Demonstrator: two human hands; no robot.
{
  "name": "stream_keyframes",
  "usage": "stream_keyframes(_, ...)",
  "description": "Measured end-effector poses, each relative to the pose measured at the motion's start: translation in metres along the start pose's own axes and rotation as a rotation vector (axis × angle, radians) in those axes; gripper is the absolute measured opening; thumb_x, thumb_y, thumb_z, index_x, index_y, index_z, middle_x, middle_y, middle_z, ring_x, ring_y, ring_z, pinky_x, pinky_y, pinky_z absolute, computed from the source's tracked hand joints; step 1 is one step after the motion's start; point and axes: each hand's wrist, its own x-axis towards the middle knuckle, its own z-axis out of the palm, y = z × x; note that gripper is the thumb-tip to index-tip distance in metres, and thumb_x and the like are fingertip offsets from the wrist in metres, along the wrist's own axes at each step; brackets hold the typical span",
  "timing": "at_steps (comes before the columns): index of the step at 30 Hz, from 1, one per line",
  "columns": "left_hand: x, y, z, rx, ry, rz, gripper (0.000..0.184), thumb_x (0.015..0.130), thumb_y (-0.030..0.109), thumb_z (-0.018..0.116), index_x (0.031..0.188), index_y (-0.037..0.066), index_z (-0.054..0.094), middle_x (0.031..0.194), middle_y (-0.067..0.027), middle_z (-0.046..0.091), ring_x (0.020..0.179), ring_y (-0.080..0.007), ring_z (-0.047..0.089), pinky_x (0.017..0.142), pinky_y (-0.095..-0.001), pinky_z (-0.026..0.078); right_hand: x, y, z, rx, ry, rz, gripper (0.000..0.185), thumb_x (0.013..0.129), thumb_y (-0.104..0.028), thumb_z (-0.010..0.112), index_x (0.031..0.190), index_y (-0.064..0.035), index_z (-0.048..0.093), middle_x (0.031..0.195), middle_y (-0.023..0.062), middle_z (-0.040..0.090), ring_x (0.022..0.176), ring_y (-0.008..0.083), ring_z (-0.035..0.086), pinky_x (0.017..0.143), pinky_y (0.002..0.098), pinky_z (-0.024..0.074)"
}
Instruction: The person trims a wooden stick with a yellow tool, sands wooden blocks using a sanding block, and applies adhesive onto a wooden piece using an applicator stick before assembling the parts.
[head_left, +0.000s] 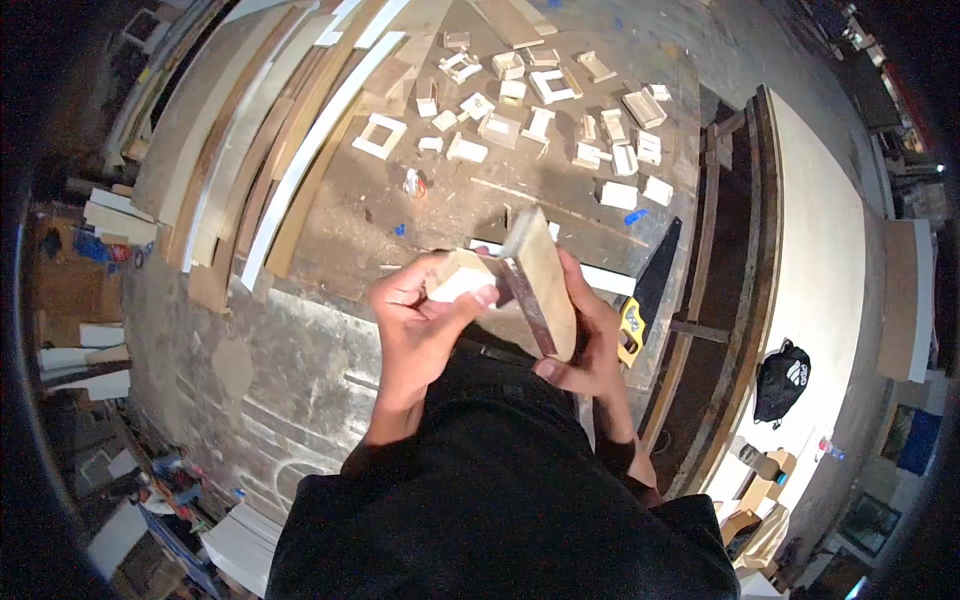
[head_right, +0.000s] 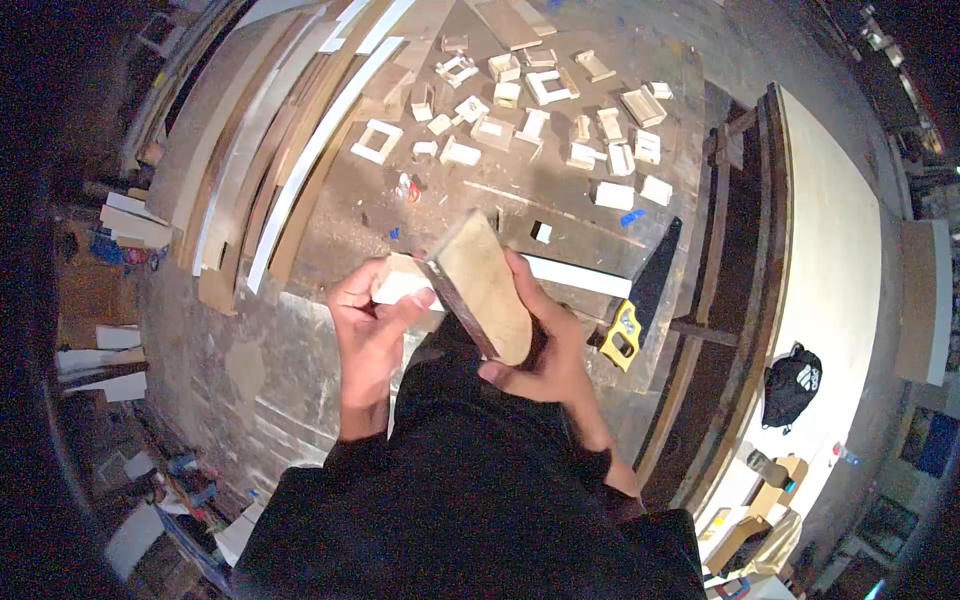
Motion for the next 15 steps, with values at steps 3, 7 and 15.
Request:
stream_keyframes(3, 0.008, 0.000, -0.010, -0.220, 0.105, 0.018, 0.029, 0.079, -0.003, 0.075, 0.106, -0.007, 0.065, 0.098, -0.0104, 0.070, 0.086, -0.0110, 0.065, 0.079, -0.0255, 0.053, 0.005, 0.004, 0.000, -0.129, -0.059, 0.034, 0.103, 0.063, -0.020, 0.087, 0.148, 0.0049, 0.033, 0.151, 0.0230, 0.040, 0.139, 0.0271, 0.039, 0.116, 0.0380, 0.0243)
stream_keyframes(7, 0.017, 0.014, -0.034, -0.181, 0.003, 0.136, 0.031, 0.082, 0.003, 0.076, 0.109, -0.003, 0.062, 0.108, -0.0112, 0.068, 0.093, -0.0143, 0.065, 0.085, -0.0286, 0.053, -0.008, 0.017, -0.011, -0.107, -0.063, 0.104, 0.104, 0.061, -0.021, 0.087, 0.147, 0.0046, 0.035, 0.151, 0.0217, 0.039, 0.138, 0.0272, 0.040, 0.116, 0.0380, 0.0243)
stream_keyframes(15, 0.043, 0.011, -0.065, -0.561, -0.090, 0.026, 0.041, 0.098, 0.029, 0.059, 0.127, 0.005, 0.043, 0.119, -0.0089, 0.054, 0.107, -0.0152, 0.053, 0.095, -0.0332, 0.043, 0.030, -0.014, 0.036, -0.105, 0.030, -0.005, 0.111, 0.057, -0.024, 0.087, 0.147, 0.0084, 0.032, 0.147, 0.0217, 0.046, 0.132, 0.0249, 0.048, 0.112, 0.0341, 0.0294)
